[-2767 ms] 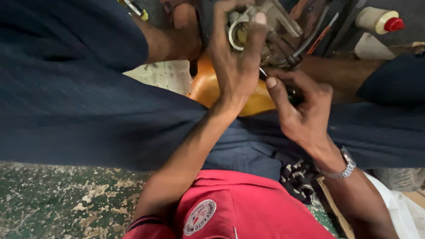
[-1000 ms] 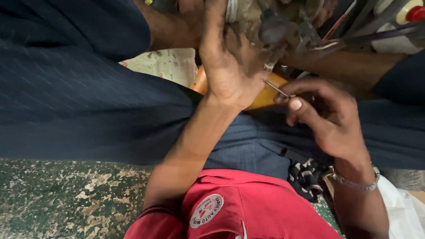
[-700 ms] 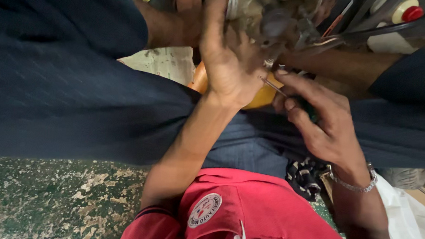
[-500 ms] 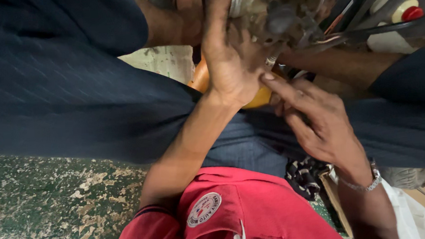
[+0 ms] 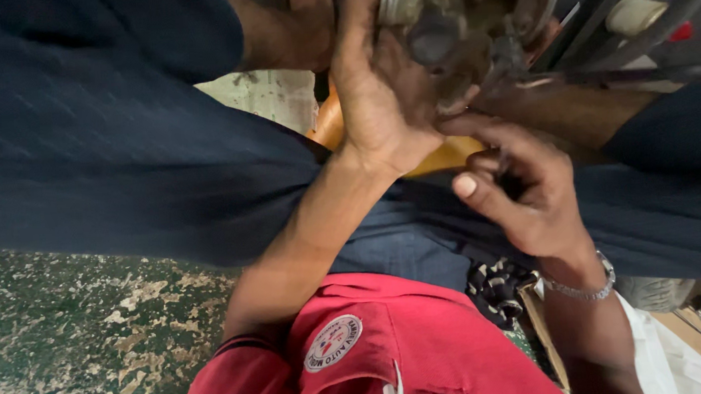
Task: The person disassembles a motorcycle carburetor using screwdrivers, removes small internal parts, and places them into an orange parts tray. The person then reassembles the carburetor and places it into a metal pan.
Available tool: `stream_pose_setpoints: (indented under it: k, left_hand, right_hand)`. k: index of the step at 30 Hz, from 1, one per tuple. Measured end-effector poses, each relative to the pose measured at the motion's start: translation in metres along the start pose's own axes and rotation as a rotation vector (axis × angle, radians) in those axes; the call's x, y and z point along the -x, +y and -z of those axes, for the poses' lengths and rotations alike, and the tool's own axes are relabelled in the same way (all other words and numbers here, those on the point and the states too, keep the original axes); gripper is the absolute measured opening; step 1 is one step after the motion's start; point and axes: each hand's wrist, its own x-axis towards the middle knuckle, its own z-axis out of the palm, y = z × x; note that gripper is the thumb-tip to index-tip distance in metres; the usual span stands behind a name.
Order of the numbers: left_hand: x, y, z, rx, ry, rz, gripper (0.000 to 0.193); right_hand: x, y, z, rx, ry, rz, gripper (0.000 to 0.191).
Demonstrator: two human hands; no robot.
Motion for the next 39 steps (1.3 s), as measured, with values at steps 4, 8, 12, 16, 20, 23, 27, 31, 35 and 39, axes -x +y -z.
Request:
stream_pose_setpoints:
  k: [4, 8, 12, 16, 20, 23, 27, 31, 35, 39]
  left_hand:
    - [0.000, -0.001, -0.003, 0.006, -0.083, -0.009, 0.053]
    - [0.000, -0.003, 0.000, 0.018, -0.081, -0.013, 0.052]
    - [0.000, -0.002, 0.003, 0.019, -0.110, -0.001, 0.050]
    - [0.001, -0.003, 0.003, 0.048, -0.100, -0.009, 0.050]
    - [-0.001, -0.005, 0.004, 0.048, -0.104, -0.024, 0.049]
    - [-0.001, -0.006, 0.006, 0.065, -0.091, -0.048, 0.047]
    - [0.001, -0.008, 0.008, 0.052, -0.105, -0.035, 0.050]
    - [-0.001, -0.010, 0.008, 0.065, -0.084, -0.058, 0.044]
    - [-0.003, -0.008, 0.003, 0.048, -0.131, -0.078, 0.037]
    - [-0.003, -0.006, -0.002, 0.001, 0.035, -0.076, 0.042]
  right_hand:
    - [-0.003, 0.005, -0.003, -0.296, 0.023, -0.038, 0.037]
    - [-0.003, -0.002, -0.006, -0.200, 0.074, -0.018, 0.033]
    - [0.004, -0.017, -0.014, 0.112, 0.213, 0.103, 0.019]
    - [0.006, -0.023, -0.018, 0.498, 0.237, 0.090, 0.013]
    - [0.005, -0.023, -0.020, 0.608, 0.241, 0.118, 0.008]
    - [0.004, -0.023, -0.020, 0.655, 0.234, 0.170, 0.007]
    - [0.004, -0.024, -0.020, 0.656, 0.220, 0.183, 0.007]
    - [0.006, -0.024, -0.019, 0.540, 0.249, 0.079, 0.009]
    - [0.007, -0.021, -0.018, 0.483, 0.247, 0.127, 0.011]
    - [0.006, -0.017, -0.019, 0.375, 0.264, 0.152, 0.013]
